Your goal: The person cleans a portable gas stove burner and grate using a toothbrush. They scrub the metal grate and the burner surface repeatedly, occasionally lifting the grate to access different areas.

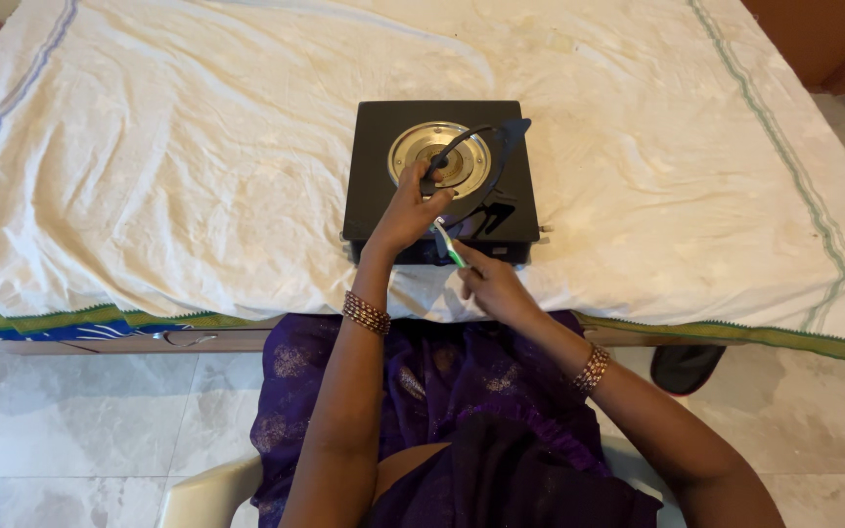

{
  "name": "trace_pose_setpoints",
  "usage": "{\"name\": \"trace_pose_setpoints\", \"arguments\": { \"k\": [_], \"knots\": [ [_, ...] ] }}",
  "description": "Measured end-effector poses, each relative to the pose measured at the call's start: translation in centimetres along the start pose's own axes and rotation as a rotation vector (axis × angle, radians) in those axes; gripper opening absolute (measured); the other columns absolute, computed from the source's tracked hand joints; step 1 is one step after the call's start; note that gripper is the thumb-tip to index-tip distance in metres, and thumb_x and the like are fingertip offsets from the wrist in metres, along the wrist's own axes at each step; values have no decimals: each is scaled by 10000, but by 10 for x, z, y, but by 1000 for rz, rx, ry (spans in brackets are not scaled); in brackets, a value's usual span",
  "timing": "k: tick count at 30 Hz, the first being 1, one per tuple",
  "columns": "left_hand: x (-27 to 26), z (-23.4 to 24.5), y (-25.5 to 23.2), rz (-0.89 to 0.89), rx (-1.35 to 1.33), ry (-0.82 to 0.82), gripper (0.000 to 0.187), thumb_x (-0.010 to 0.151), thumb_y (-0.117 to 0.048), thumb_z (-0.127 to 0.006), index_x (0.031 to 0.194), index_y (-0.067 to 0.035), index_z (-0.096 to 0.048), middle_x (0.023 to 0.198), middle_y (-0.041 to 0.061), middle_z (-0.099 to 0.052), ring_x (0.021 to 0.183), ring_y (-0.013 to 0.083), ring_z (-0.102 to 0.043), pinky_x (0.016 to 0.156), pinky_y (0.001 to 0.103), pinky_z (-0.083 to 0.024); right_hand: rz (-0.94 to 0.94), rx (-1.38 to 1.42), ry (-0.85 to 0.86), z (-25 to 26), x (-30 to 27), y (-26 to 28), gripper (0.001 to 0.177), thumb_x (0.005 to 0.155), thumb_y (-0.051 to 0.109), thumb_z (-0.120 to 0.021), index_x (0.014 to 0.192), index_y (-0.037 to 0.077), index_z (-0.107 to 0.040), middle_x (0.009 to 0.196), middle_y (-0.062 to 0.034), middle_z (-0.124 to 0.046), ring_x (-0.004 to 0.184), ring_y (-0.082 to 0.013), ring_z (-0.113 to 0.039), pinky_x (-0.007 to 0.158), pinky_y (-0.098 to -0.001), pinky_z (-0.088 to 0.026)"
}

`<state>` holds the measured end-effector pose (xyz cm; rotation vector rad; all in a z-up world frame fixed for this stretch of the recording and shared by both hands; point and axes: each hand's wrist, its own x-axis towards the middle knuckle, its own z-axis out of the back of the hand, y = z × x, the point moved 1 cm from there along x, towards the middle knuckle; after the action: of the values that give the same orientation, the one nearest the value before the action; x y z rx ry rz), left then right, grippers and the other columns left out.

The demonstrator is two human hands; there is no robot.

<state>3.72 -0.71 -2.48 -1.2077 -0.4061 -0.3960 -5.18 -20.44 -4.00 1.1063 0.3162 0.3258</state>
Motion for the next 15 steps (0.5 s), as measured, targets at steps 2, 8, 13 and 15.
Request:
{"name": "trace_pose_setpoints", "arguments": {
  "k": [2,8,13,15],
  "knots": [
    [-1,5,-6,233,-126,53,411,932,-235,-717,1223,-26,-515,1055,86,-555,906,177,-532,792,330,-470,93,-372,-61,14,3,-1,527,1008,182,-548,1530,216,-478,726,-119,-681,567,-195,-593,561,-381,-514],
    [-7,5,-25,223,-120,91,326,955,-246,-708,1161,-69,-529,911,21,-602,767,68,-555,692,256,-492,-115,-751,-95,62,-24,49,545,1005,200,-502,1540,288,-453,806,-142,-680,689,-307,-679,659,-448,-542],
    [-6,2,-44,340,-43,151,364,928,-269,-691,1200,-88,-531,824,62,-552,654,121,-482,610,313,-440,285,-781,-515,78,-46,68,599,953,130,-557,1535,236,-464,918,-121,-685,753,-311,-676,659,-459,-544],
    [-5,1,-51,371,56,154,396,918,-282,-703,1225,-90,-543,791,89,-531,649,145,-476,611,337,-433,290,-775,-570,77,-35,62,575,987,129,-578,1541,226,-458,885,-123,-663,737,-314,-669,642,-458,-542]
  ]
}}
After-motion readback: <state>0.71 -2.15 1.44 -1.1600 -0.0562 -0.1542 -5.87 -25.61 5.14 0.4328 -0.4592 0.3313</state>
